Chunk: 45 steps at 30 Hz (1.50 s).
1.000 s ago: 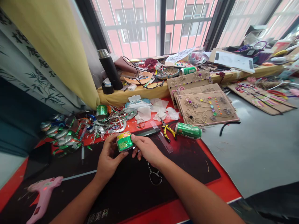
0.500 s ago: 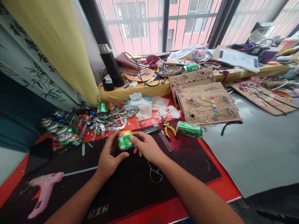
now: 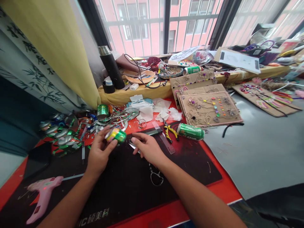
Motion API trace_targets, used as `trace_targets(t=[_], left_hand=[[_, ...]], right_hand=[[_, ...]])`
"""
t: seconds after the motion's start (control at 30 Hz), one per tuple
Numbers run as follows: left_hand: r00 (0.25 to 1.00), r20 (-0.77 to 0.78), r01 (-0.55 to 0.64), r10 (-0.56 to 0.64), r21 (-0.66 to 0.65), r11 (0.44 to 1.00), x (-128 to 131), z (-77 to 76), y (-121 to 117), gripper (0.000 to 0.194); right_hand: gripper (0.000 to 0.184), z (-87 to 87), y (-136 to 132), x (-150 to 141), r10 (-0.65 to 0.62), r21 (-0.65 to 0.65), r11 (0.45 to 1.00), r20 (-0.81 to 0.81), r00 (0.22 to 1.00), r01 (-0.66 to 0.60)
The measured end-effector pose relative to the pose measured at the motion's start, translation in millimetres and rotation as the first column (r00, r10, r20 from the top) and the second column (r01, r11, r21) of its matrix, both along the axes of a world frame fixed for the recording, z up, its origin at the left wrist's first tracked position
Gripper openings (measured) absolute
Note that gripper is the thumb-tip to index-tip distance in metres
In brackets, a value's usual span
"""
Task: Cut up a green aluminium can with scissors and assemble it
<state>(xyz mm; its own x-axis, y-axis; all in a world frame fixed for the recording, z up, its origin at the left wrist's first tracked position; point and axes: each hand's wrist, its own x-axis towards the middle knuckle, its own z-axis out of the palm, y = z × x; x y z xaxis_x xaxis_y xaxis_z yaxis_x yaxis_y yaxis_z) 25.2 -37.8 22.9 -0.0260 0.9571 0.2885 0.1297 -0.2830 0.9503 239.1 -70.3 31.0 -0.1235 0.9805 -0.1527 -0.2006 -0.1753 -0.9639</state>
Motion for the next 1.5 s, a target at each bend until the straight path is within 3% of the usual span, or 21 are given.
trace_targets(t=[0.07, 0.13, 0.33, 0.43, 0.7, 0.9, 1.13, 1.37, 1.5], left_hand=[[0.993, -0.03, -0.115, 0.118, 0.076, 0.99, -10.2, 2.8, 10.8, 0.072], [0.981, -0.098, -0.156, 0.169, 0.128, 0.979, -20.1, 4.9, 19.1, 0.079], [0.907, -0.408, -0.067, 0.099, 0.093, 0.993, -27.6, 1.8, 22.0, 0.079], [0.871, -0.485, -0.028, 0.079, 0.112, 0.993, -23.9, -3.1, 19.4, 0.077], [0.808, -0.589, 0.033, 0.023, 0.085, 0.996, -26.7, -14.5, 19.9, 0.08], [0.786, -0.618, 0.037, 0.032, 0.099, 0.994, -27.5, -13.7, 19.4, 0.083], [0.821, -0.538, -0.053, 0.191, 0.261, 0.964, -36.4, 0.5, 22.1, 0.053], [0.8, -0.6, 0.117, 0.011, 0.174, 0.978, -43.1, 0.1, 25.9, 0.054], [0.782, -0.623, 0.104, 0.036, 0.186, 0.977, -41.7, 0.0, 26.4, 0.053]], right_hand=[[0.041, 1.0, 1.3, 1.8, -0.054, -0.013, 0.998, -0.014, 0.998, 0.054], [0.036, 1.9, 2.1, 3.0, -0.074, -0.009, 0.997, -0.037, 0.997, 0.073], [0.033, 5.7, 0.8, 2.0, -0.049, 0.005, 0.999, -0.061, 0.997, 0.05], [0.031, 7.1, 0.1, 1.5, -0.048, 0.003, 0.999, -0.065, 0.997, 0.049], [0.028, 9.1, -1.7, -0.2, -0.029, 0.004, 1.0, -0.037, 0.999, 0.029], [0.03, 10.8, -2.8, -0.4, -0.022, 0.004, 1.0, -0.016, 1.0, 0.022], [0.029, 16.1, -5.1, 0.9, -0.018, -0.002, 1.0, 0.01, 1.0, 0.018], [0.028, 17.0, -5.8, 0.2, -0.016, 0.01, 1.0, 0.013, 1.0, 0.016], [0.025, 16.3, -6.1, -0.5, -0.01, 0.021, 1.0, 0.025, 1.0, 0.009]])
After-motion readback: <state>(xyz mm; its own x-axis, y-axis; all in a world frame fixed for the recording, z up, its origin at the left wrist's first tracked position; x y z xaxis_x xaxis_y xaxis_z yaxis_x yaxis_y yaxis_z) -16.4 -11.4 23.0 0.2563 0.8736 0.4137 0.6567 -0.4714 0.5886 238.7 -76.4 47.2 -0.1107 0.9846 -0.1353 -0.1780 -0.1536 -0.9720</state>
